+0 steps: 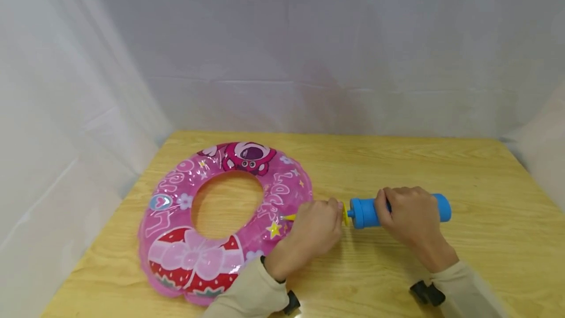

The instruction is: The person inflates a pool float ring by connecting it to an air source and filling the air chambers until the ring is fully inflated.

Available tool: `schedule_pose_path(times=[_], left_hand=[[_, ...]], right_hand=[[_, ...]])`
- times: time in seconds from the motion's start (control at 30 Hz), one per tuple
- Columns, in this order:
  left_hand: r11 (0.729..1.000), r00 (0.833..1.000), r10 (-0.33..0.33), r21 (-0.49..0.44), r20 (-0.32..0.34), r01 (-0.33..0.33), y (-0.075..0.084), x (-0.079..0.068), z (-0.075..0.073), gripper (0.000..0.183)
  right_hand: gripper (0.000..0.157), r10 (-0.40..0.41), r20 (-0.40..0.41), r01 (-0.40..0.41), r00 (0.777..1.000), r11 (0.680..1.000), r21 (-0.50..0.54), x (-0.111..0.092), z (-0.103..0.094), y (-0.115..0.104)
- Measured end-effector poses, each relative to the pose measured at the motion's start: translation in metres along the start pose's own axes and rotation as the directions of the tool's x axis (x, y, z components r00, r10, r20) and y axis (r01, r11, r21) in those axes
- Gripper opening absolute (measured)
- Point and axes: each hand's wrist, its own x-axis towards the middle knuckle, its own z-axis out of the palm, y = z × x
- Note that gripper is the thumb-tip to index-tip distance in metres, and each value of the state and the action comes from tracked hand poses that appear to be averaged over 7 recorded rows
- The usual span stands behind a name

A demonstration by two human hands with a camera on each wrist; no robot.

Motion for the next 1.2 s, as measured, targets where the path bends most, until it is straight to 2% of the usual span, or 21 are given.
schedule_pose_path(times=[0.33,0.93,1.0,1.2], left_hand=[[1.0,1.0,-0.009,0.022,0.004,0.009,0.003,0.0,0.001,0.034],[0.999,0.999,-0.039,-0.009,0.026,0.039,0.002,0.0,0.005,0.035],[0.999,0.998,-0.044,-0.017,0.039,0.045,0.001,0.0,0.005,0.035],[0.998,0.998,-0.05,-0.023,0.024,0.05,-0.001,-0.002,0.002,0.035]], right_hand=[[0.042,-0.012,-0.007,0.012,1.0,1.0,0.021,0.001,0.006,-0.004],[0.04,-0.015,-0.045,0.016,0.999,0.999,0.036,-0.004,0.011,0.001],[0.039,-0.011,-0.048,0.013,0.999,0.999,0.035,-0.004,0.01,0.002],[0.035,0.029,-0.054,-0.028,0.998,0.999,0.023,-0.006,0.005,0.012]])
